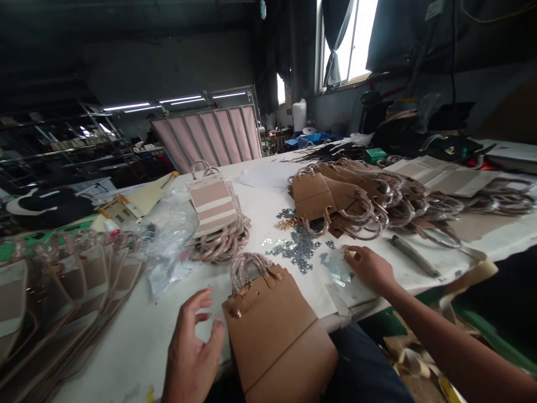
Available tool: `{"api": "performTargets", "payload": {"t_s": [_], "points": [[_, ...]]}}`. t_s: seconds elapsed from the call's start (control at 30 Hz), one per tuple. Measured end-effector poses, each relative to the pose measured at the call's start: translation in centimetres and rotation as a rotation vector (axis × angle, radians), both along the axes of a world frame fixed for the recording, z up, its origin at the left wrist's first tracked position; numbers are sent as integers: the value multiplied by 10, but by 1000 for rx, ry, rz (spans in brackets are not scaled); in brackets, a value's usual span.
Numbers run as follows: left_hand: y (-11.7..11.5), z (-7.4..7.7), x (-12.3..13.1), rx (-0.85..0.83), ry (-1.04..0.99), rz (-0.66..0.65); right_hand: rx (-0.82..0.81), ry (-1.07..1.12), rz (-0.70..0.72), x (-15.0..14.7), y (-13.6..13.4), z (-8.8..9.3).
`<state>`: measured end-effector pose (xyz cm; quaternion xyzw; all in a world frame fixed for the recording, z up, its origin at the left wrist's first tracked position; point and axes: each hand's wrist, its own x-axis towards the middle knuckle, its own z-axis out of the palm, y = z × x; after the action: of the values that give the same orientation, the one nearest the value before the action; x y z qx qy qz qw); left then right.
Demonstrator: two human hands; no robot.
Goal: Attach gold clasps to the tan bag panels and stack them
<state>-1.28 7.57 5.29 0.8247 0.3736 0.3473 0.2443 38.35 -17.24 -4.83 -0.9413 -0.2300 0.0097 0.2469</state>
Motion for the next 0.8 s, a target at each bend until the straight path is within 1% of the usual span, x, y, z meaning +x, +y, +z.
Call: {"api": "performTargets", "payload": {"t_s": [0.07, 0.13, 0.17, 0.23, 0.33, 0.43, 0.5, 0.57, 0.63, 0.7, 0.73, 0.8], "points": [[-9, 17, 12, 153, 4, -130, -6, -5, 37, -2, 0, -3], [-16, 28, 31, 285, 33, -310, -25, -34, 92, -1, -3, -6], [-17, 32, 43, 328, 65, -392, -45, -56, 127, 1, -5, -7], [-15, 35, 67, 368, 177, -515, -91, -101, 207, 6, -9, -10], [-4, 31, 100, 374, 388, -608, -108, -114, 359, 20, -12, -14], [11, 25, 121, 358, 531, -657, -38, -108, 489, 38, -12, -18], [18, 23, 128, 345, 572, -669, 12, -136, 501, 45, -10, -18], [23, 22, 132, 336, 587, -677, 63, -164, 461, 43, -7, -12], [27, 22, 135, 326, 593, -695, 178, -167, 426, 27, -2, 0], [29, 23, 138, 316, 601, -721, 360, -73, 425, -6, 8, 17], [29, 24, 140, 312, 606, -735, 459, 31, 441, -28, 15, 25], [30, 27, 146, 302, 621, -766, 614, 358, 451, -79, 34, 38]]}}
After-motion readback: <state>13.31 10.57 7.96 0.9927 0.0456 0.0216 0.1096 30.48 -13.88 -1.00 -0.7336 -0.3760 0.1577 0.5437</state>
